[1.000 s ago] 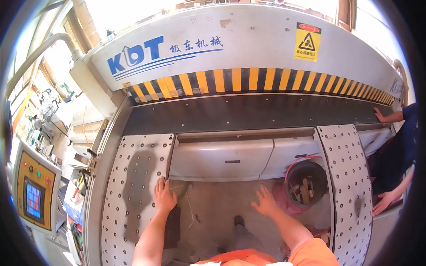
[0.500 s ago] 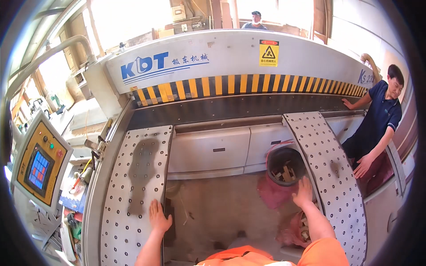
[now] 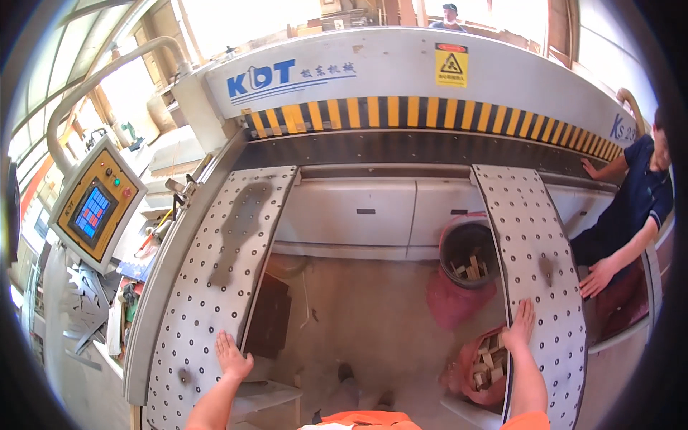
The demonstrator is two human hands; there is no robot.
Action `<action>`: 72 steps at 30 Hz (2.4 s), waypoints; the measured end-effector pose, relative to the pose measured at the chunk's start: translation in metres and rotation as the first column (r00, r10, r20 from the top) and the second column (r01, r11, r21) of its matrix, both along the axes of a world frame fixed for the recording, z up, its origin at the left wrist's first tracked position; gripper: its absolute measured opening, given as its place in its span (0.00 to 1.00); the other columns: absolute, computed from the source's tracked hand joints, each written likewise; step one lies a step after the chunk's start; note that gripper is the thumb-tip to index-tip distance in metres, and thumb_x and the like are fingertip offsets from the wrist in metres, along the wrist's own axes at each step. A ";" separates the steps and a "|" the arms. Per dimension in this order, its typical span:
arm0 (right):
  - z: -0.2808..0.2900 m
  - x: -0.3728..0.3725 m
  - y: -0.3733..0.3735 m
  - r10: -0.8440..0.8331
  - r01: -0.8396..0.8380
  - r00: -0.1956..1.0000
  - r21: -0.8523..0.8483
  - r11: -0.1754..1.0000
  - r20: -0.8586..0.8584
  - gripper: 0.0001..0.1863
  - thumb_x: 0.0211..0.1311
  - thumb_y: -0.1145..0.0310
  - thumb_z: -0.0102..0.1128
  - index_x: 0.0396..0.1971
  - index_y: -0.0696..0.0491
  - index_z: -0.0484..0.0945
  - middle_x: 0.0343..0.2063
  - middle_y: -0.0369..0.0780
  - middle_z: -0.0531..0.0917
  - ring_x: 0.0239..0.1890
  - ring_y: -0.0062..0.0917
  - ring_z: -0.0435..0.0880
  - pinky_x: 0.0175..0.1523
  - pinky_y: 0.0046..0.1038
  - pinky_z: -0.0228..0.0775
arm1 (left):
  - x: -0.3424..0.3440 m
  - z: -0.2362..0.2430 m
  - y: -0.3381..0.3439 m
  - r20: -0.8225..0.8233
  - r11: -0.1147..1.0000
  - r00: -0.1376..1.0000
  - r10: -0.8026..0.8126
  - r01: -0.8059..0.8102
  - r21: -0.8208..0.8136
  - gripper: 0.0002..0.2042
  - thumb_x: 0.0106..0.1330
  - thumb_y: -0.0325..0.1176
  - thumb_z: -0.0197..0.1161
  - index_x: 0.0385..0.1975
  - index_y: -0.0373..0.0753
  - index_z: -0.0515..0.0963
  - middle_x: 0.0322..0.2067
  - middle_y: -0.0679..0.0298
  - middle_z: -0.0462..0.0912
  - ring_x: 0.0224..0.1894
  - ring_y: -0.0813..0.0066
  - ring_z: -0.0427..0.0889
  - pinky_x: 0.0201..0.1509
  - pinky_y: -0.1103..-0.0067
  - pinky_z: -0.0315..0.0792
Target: The person positions large dark panels on a cutting machine, operates the control panel, and moves the panels into the machine for processing with the help of an assistant.
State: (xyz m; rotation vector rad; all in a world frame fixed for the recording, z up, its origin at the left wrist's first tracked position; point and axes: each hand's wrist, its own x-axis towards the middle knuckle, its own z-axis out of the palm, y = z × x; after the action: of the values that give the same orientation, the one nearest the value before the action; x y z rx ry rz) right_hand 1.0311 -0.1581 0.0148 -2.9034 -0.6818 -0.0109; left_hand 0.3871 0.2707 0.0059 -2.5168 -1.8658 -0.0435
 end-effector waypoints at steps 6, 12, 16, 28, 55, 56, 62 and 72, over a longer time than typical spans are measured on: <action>-0.011 0.005 -0.002 -0.004 0.003 0.998 0.011 1.000 0.060 0.50 0.50 0.72 0.68 0.72 0.58 0.51 0.74 0.48 0.51 0.77 0.41 0.46 0.79 0.42 0.37 | 0.010 0.020 0.004 -0.247 0.992 0.968 -0.044 0.014 -0.125 0.43 0.55 0.44 0.61 0.68 0.22 0.56 0.73 0.40 0.46 0.77 0.45 0.42 0.77 0.58 0.43; 0.017 -0.014 0.013 -0.067 0.065 0.997 -0.047 0.997 -0.042 0.55 0.48 0.69 0.71 0.74 0.58 0.46 0.75 0.48 0.48 0.78 0.40 0.42 0.79 0.41 0.35 | 0.006 0.006 0.002 -0.142 1.000 0.990 0.000 -0.002 -0.008 0.37 0.55 0.38 0.60 0.66 0.26 0.61 0.72 0.45 0.52 0.76 0.49 0.48 0.77 0.60 0.46; 0.013 -0.012 0.010 -0.062 0.056 0.996 -0.077 0.995 -0.067 0.58 0.46 0.68 0.73 0.74 0.57 0.44 0.75 0.47 0.46 0.78 0.39 0.41 0.79 0.41 0.33 | 0.000 -0.003 0.002 -0.130 0.999 0.991 0.011 -0.005 0.041 0.37 0.54 0.37 0.61 0.65 0.27 0.63 0.71 0.44 0.55 0.75 0.49 0.51 0.77 0.60 0.47; 0.006 -0.006 0.010 -0.072 0.068 0.997 -0.112 0.991 -0.029 0.58 0.47 0.62 0.72 0.74 0.57 0.44 0.75 0.48 0.45 0.78 0.40 0.40 0.79 0.43 0.34 | 0.004 -0.002 0.005 -0.125 0.999 0.992 0.006 -0.001 0.042 0.37 0.54 0.37 0.60 0.65 0.27 0.63 0.71 0.44 0.56 0.75 0.48 0.52 0.76 0.60 0.48; 0.011 -0.012 0.011 -0.093 0.092 0.996 -0.076 0.993 -0.015 0.55 0.50 0.64 0.71 0.74 0.55 0.45 0.76 0.46 0.46 0.78 0.37 0.41 0.79 0.41 0.33 | 0.006 0.001 0.006 -0.149 1.000 0.989 0.015 -0.013 0.013 0.38 0.55 0.40 0.60 0.67 0.29 0.62 0.72 0.46 0.55 0.76 0.52 0.50 0.77 0.61 0.47; 0.011 -0.011 0.012 -0.101 0.099 0.995 -0.080 0.992 -0.018 0.55 0.50 0.64 0.71 0.74 0.55 0.45 0.76 0.46 0.46 0.78 0.37 0.41 0.79 0.41 0.33 | 0.006 0.001 0.006 -0.148 1.000 0.989 0.020 -0.018 0.016 0.38 0.55 0.40 0.60 0.67 0.29 0.62 0.72 0.46 0.55 0.76 0.52 0.50 0.77 0.61 0.47; -0.002 -0.007 0.014 -0.051 0.051 0.999 -0.059 0.997 0.006 0.55 0.48 0.66 0.71 0.74 0.55 0.46 0.75 0.47 0.47 0.78 0.39 0.42 0.79 0.42 0.35 | -0.005 0.002 0.003 -0.117 0.999 0.993 0.015 -0.010 0.042 0.36 0.55 0.38 0.59 0.65 0.28 0.63 0.70 0.44 0.58 0.74 0.49 0.53 0.76 0.59 0.49; -0.033 0.015 -0.009 -0.056 0.062 0.994 -0.063 0.996 0.091 0.54 0.50 0.77 0.67 0.76 0.53 0.45 0.76 0.43 0.48 0.78 0.37 0.44 0.78 0.42 0.41 | 0.002 0.002 0.004 -0.090 0.999 0.996 0.000 0.004 0.045 0.32 0.59 0.35 0.54 0.66 0.31 0.63 0.71 0.46 0.58 0.74 0.51 0.55 0.76 0.59 0.51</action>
State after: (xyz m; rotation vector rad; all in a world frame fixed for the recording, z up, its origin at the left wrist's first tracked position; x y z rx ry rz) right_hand 1.0459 -0.1669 -0.0184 -3.0009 -0.6215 -0.1275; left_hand 0.3890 0.2742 0.0081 -2.4483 -1.8077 0.0270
